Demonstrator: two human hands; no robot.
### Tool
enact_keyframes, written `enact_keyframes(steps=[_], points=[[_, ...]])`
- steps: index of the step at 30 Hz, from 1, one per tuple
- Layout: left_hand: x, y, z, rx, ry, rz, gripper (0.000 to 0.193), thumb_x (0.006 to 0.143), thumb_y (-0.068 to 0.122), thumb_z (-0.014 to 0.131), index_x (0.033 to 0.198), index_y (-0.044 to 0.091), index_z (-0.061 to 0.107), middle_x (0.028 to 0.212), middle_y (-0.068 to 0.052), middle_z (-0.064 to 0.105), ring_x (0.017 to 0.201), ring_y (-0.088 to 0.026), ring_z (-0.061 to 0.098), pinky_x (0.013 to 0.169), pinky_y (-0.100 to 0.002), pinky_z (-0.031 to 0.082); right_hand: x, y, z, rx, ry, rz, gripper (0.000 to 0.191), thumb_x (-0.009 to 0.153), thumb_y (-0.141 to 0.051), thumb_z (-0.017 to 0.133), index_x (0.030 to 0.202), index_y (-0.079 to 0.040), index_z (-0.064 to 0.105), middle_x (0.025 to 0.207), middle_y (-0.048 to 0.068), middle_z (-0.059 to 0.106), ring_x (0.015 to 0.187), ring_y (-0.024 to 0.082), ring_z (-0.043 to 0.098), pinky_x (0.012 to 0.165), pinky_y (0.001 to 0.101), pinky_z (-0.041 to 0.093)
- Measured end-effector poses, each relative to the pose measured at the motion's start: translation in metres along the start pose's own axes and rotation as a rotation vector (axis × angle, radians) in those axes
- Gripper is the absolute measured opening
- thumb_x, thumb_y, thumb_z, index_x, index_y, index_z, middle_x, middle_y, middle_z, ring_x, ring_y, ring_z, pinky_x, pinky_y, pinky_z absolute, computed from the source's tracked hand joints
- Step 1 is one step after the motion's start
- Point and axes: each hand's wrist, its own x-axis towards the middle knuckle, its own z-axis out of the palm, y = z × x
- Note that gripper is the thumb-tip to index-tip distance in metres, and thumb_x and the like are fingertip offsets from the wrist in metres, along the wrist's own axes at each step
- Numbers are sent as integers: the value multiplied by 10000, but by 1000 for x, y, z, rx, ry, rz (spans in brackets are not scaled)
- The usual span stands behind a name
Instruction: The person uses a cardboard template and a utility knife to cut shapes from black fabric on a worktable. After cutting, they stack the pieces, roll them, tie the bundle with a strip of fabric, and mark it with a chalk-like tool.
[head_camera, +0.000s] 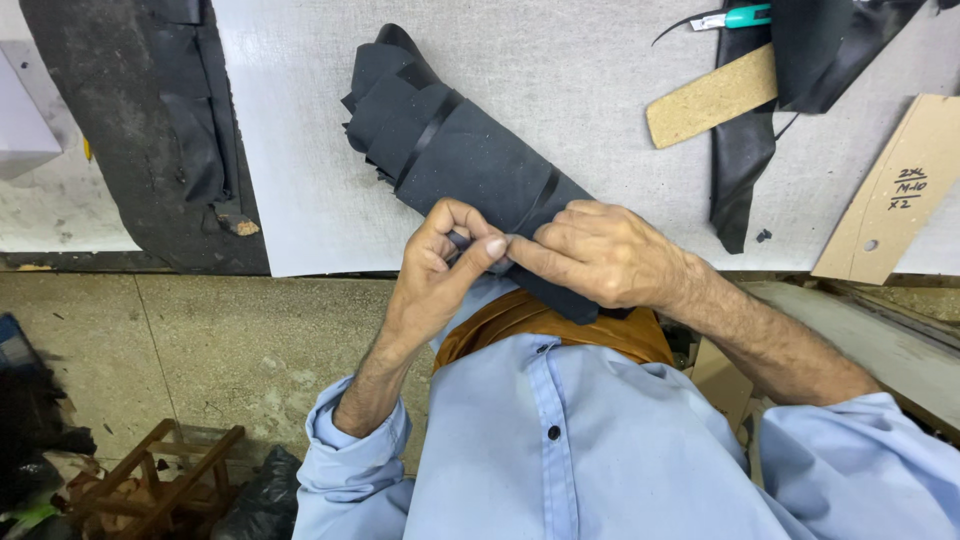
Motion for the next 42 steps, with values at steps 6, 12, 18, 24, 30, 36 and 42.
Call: enact_keyframes(steps=[6, 12, 18, 24, 30, 36, 42], points=[[-18, 6, 24, 282, 207, 286, 324, 945, -36, 742, 1135, 23, 487, 1027, -87, 660, 959, -113, 618, 904, -276, 558, 12, 8, -9, 154, -59, -2, 288, 961, -58, 675, 1233, 32, 649, 836, 79, 688, 708, 168, 700, 592, 276, 589], [-31, -4, 49, 1188, 364, 732, 280, 992, 9, 723, 1236, -37, 593, 897, -112, 668, 847, -216, 625, 796, -369, 527, 19, 6, 5, -81, -81, 10, 210, 939, -70, 771, 1043, 67, 650, 660, 49, 609, 536, 150, 638, 457, 295, 541], [-20, -10, 14, 332, 204, 99, 276, 1013, 109, 648, 1262, -4, 690, 943, -80, 762, 747, -100, 666, 644, -231, 570, 10, -3, 11, -89, 121, -4, 232, 950, -45, 770, 1095, 57, 621, 738, 43, 603, 634, 160, 657, 577, 307, 582], [2, 9, -3, 431, -24, 202, 195, 961, 102, 750, 1123, 0, 714, 919, -66, 754, 833, -93, 716, 724, -238, 620, 7, -7, 6, -106, 84, 1, 244, 928, 39, 698, 1156, 86, 626, 811, 70, 624, 710, 181, 683, 622, 319, 598], [17, 31, -13, 553, -181, 84, 124, 965, 137, 735, 959, 24, 683, 826, -17, 717, 745, -60, 687, 613, -226, 584, 6, -9, 6, -122, 119, 10, 224, 953, -40, 750, 1113, 62, 632, 770, 52, 594, 686, 165, 670, 600, 306, 589], [27, 46, -19, 683, -326, 121, 188, 902, 195, 800, 881, 49, 683, 698, 8, 600, 599, -58, 533, 495, -261, 463, 11, -11, 10, -142, 120, -7, 191, 948, -68, 770, 1034, 47, 644, 714, 39, 564, 607, 137, 616, 542, 287, 555], [30, 54, -27, 850, -465, 130, 277, 948, 224, 734, 771, 54, 607, 657, -8, 545, 590, -113, 516, 511, -319, 453, 11, -12, 6, -261, 26, -21, 114, 950, -16, 704, 1039, 28, 648, 774, 51, 606, 661, 143, 628, 574, 287, 556]])
